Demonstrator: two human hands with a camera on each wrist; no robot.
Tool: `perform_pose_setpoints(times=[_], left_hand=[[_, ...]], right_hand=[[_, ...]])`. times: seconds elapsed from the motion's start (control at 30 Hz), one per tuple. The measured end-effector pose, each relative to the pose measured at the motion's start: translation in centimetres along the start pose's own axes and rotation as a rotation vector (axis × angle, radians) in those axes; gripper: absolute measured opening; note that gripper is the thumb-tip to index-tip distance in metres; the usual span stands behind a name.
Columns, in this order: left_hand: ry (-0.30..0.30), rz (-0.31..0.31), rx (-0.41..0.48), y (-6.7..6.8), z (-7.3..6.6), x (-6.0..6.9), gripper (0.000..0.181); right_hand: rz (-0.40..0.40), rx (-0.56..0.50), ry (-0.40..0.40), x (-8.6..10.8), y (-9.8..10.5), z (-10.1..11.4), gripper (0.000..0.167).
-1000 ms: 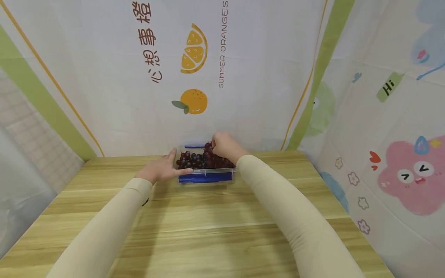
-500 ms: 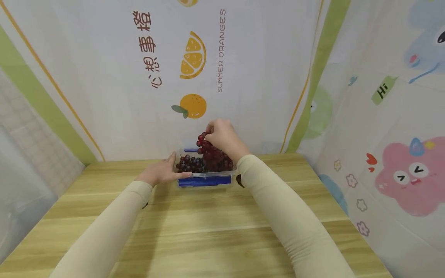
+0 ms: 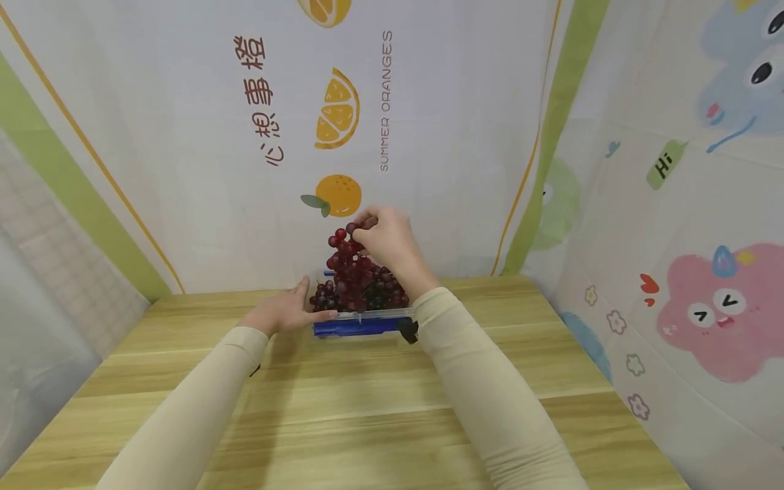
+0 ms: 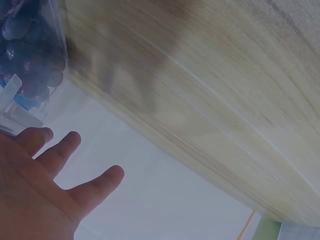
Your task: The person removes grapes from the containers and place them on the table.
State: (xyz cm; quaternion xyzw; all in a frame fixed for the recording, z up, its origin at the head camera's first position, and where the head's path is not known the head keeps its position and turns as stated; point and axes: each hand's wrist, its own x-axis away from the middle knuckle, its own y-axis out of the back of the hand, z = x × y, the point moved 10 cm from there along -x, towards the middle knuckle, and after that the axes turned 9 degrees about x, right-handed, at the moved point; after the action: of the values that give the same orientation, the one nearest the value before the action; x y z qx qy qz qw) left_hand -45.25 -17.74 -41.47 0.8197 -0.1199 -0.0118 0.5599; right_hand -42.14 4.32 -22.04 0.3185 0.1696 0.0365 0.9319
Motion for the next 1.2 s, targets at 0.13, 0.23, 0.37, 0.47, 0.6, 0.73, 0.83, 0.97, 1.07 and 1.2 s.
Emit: perform_pose_setpoints(times=[0.13, 0.23, 0.37, 0.47, 0.6, 0.73, 0.83, 0.97, 1.07, 1.2], left_hand=[[-0.004, 0.005, -0.003, 0.0, 0.0, -0.1, 0.141], [-0.008, 0.002, -0.011, 0.1, -0.1, -0.1, 0.142], [-0.005, 0.001, -0.007, 0.2, -0.1, 0.0, 0.139], [-0.007, 0.004, -0.011, 0.1, -0.2, 0.1, 0.140], [-0.002, 0.008, -0.018, 0.0, -0.2, 0.1, 0.143], [0.005, 0.007, -0.012, -0.1, -0.1, 0.0, 0.142], [0.006, 0.008, -0.010, -0.1, -0.1, 0.1, 0.143], [0.013, 0.017, -0.016, -0.1, -0.1, 0.1, 0.143], [0.014, 0.017, -0.017, -0.1, -0.1, 0.1, 0.143], [0.016, 0.011, -0.006, -0.1, -0.1, 0.1, 0.142]], right_hand=[[-0.036, -0.024, 0.004, 0.1, 2.0, 0.2, 0.019], [-0.061, -0.045, 0.003, 0.0, 3.5, 0.2, 0.021], [-0.084, -0.035, -0.002, -0.1, 5.0, 0.0, 0.021], [-0.096, -0.010, -0.014, -0.2, 5.9, -0.5, 0.022], [-0.103, 0.013, -0.029, -0.2, 6.6, -1.3, 0.022], [-0.114, 0.027, -0.029, -0.2, 7.4, -1.9, 0.023], [-0.126, 0.035, -0.031, -0.1, 7.9, -2.4, 0.023], [-0.137, 0.056, -0.041, -0.2, 8.6, -3.1, 0.023], [-0.143, 0.095, -0.054, -0.2, 9.0, -3.8, 0.022], [-0.148, 0.146, -0.075, -0.2, 9.5, -4.7, 0.022]])
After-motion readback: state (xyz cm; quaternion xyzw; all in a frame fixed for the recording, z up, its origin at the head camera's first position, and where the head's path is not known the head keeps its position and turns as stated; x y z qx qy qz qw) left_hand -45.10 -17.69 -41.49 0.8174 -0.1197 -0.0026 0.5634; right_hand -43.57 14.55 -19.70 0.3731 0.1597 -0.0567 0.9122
